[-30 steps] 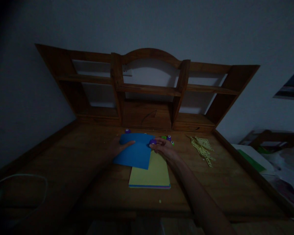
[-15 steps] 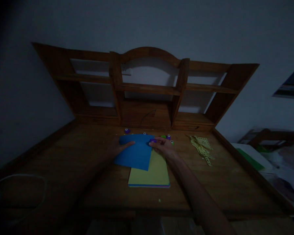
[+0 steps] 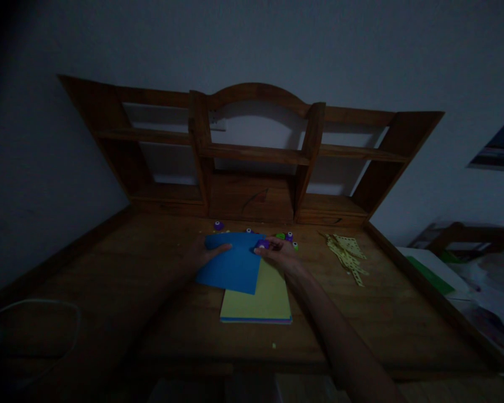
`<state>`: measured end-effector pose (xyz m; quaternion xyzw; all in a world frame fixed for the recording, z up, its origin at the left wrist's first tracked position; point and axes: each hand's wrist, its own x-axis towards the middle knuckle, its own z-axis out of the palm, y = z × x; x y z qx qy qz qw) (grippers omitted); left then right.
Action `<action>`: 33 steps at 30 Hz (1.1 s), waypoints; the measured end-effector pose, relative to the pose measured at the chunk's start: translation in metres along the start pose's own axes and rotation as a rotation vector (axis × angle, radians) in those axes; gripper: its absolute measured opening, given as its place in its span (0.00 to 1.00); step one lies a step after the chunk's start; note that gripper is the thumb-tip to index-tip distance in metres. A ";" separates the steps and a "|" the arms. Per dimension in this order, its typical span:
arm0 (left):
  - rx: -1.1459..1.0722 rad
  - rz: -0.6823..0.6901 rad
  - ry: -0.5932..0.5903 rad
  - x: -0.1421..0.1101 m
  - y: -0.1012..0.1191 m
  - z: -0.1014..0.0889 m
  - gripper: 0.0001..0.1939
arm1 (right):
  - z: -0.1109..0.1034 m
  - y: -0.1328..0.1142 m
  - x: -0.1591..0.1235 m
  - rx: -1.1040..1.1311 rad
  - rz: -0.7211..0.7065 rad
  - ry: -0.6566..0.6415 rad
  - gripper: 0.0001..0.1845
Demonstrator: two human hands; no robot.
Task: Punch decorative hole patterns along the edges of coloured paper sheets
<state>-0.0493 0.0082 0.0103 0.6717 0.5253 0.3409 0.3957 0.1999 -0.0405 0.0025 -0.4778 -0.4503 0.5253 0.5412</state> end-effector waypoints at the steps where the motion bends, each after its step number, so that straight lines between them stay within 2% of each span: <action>1: 0.001 0.005 -0.004 0.000 0.000 0.000 0.25 | 0.000 0.000 0.000 0.009 -0.005 -0.011 0.19; 8: -0.046 -0.002 -0.016 -0.002 0.001 0.000 0.26 | 0.005 -0.004 -0.004 0.098 0.031 0.032 0.23; 15: -0.058 0.018 -0.007 -0.003 0.002 0.002 0.25 | 0.009 -0.009 -0.008 0.065 -0.012 0.033 0.19; 21: -0.091 0.011 -0.022 -0.006 0.005 0.002 0.26 | 0.010 -0.003 -0.006 0.084 0.000 0.073 0.20; 29: -0.057 -0.009 -0.003 -0.005 0.006 0.000 0.26 | 0.010 -0.001 -0.004 0.095 0.023 -0.001 0.20; 33: -0.052 0.003 0.030 -0.006 0.008 0.000 0.27 | 0.008 -0.002 -0.004 0.078 0.015 0.012 0.21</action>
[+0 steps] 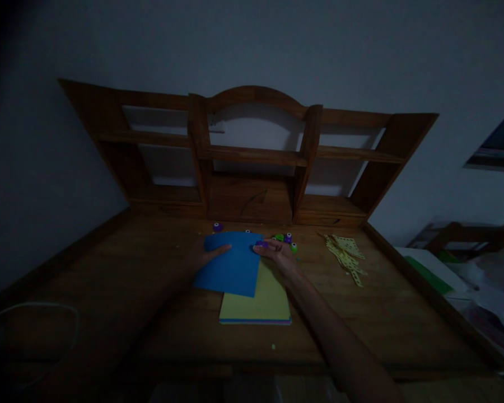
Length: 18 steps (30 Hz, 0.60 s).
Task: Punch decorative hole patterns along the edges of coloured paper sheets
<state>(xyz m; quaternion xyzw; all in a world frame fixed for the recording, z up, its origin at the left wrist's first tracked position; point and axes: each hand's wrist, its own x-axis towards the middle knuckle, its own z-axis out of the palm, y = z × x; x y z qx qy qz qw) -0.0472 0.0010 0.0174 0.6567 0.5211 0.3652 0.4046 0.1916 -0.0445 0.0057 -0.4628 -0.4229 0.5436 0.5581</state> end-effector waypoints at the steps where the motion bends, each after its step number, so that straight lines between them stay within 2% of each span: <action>1: -0.006 0.004 -0.014 0.000 0.000 0.000 0.26 | 0.000 0.000 0.000 -0.002 -0.001 0.006 0.21; 4: -0.032 0.014 -0.060 0.001 -0.001 -0.001 0.24 | -0.001 0.001 0.001 -0.010 -0.002 0.027 0.21; 8: -0.019 -0.009 -0.057 0.004 -0.004 0.000 0.24 | 0.000 0.003 0.003 -0.025 -0.023 0.050 0.20; 13: 0.006 0.012 -0.037 0.004 -0.004 0.000 0.23 | 0.001 0.004 0.004 0.021 -0.009 0.006 0.22; 18: 0.043 0.027 -0.010 0.006 -0.003 -0.003 0.23 | 0.002 0.003 0.002 0.015 -0.020 -0.026 0.20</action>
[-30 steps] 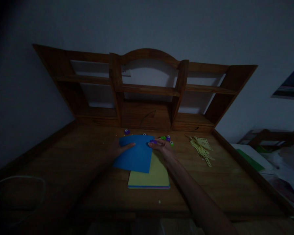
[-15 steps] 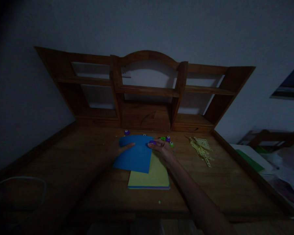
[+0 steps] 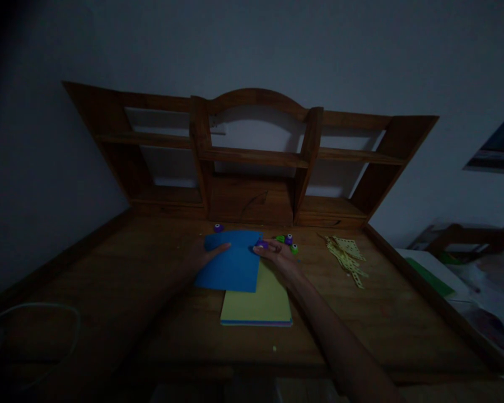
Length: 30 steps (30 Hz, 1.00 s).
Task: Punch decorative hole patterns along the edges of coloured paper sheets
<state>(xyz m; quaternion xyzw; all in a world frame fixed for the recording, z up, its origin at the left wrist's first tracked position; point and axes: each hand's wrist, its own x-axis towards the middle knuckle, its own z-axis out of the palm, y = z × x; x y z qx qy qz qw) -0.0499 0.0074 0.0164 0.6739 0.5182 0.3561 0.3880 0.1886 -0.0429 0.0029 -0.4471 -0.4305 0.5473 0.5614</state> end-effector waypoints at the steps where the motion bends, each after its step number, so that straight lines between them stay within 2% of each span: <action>1: 0.001 -0.003 0.006 0.000 0.000 0.000 0.23 | 0.001 0.000 -0.001 0.008 -0.002 -0.010 0.20; 7: -0.022 -0.024 0.020 -0.001 0.001 0.000 0.24 | 0.003 -0.001 -0.003 0.039 0.013 -0.038 0.21; 17: -0.016 -0.019 0.023 0.000 0.000 0.000 0.22 | 0.010 -0.014 -0.013 -0.033 0.006 -0.061 0.19; 24: -0.023 -0.008 0.036 0.000 0.001 -0.001 0.25 | 0.006 -0.008 -0.009 -0.031 0.009 -0.072 0.20; 30: -0.041 0.002 0.017 0.002 -0.002 0.000 0.23 | 0.006 -0.008 -0.009 -0.015 0.017 -0.065 0.22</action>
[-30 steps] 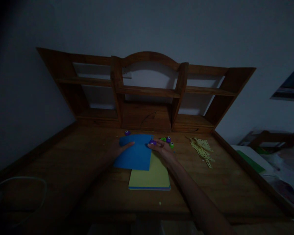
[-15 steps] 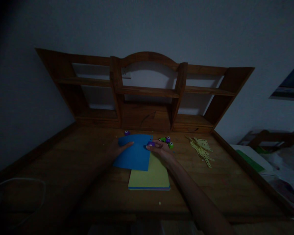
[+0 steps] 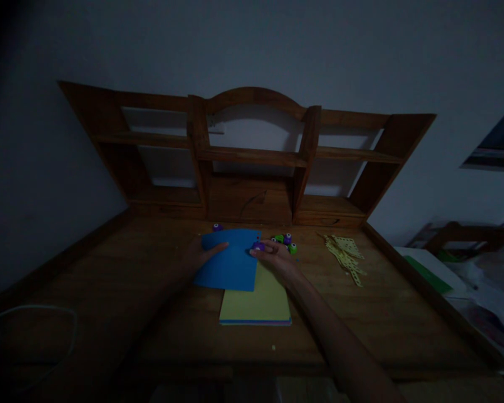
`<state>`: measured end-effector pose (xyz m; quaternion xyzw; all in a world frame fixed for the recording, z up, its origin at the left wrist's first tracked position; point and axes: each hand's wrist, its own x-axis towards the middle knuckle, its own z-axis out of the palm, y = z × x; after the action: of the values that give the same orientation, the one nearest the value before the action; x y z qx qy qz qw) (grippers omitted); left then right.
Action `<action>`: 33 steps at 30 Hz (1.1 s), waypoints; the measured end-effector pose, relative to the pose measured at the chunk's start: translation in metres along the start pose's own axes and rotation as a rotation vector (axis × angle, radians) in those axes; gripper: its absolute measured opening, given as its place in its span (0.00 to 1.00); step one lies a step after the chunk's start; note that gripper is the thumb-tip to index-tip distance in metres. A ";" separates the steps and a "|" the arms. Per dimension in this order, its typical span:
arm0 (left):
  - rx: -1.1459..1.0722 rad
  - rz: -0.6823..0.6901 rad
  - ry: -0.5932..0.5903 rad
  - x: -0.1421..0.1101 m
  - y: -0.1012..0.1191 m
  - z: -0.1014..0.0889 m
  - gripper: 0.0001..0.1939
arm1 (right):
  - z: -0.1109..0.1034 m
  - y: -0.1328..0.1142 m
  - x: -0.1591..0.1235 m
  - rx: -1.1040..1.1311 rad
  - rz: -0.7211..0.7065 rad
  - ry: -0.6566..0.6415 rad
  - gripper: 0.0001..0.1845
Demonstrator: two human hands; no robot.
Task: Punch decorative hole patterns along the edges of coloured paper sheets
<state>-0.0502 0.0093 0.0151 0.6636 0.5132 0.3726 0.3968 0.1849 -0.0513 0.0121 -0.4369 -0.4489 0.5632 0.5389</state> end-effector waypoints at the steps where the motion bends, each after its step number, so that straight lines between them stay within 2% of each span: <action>1: -0.003 0.000 -0.002 0.000 0.000 0.000 0.22 | 0.000 0.000 0.000 0.003 0.000 -0.003 0.22; 10: 0.024 -0.015 -0.002 -0.001 -0.001 0.000 0.23 | -0.002 0.002 0.001 -0.013 -0.030 -0.007 0.18; 20: 0.008 -0.013 -0.014 -0.001 -0.002 0.000 0.25 | -0.003 0.002 0.003 0.020 0.011 0.008 0.19; 28: 0.008 -0.004 -0.012 -0.002 -0.001 0.001 0.22 | -0.004 0.004 0.005 -0.030 -0.009 0.042 0.20; 33: 0.017 0.012 -0.015 -0.003 -0.001 0.001 0.22 | -0.002 0.001 0.003 0.001 -0.006 0.014 0.18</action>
<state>-0.0506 0.0066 0.0139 0.6727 0.5094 0.3657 0.3929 0.1866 -0.0485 0.0102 -0.4390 -0.4461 0.5587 0.5441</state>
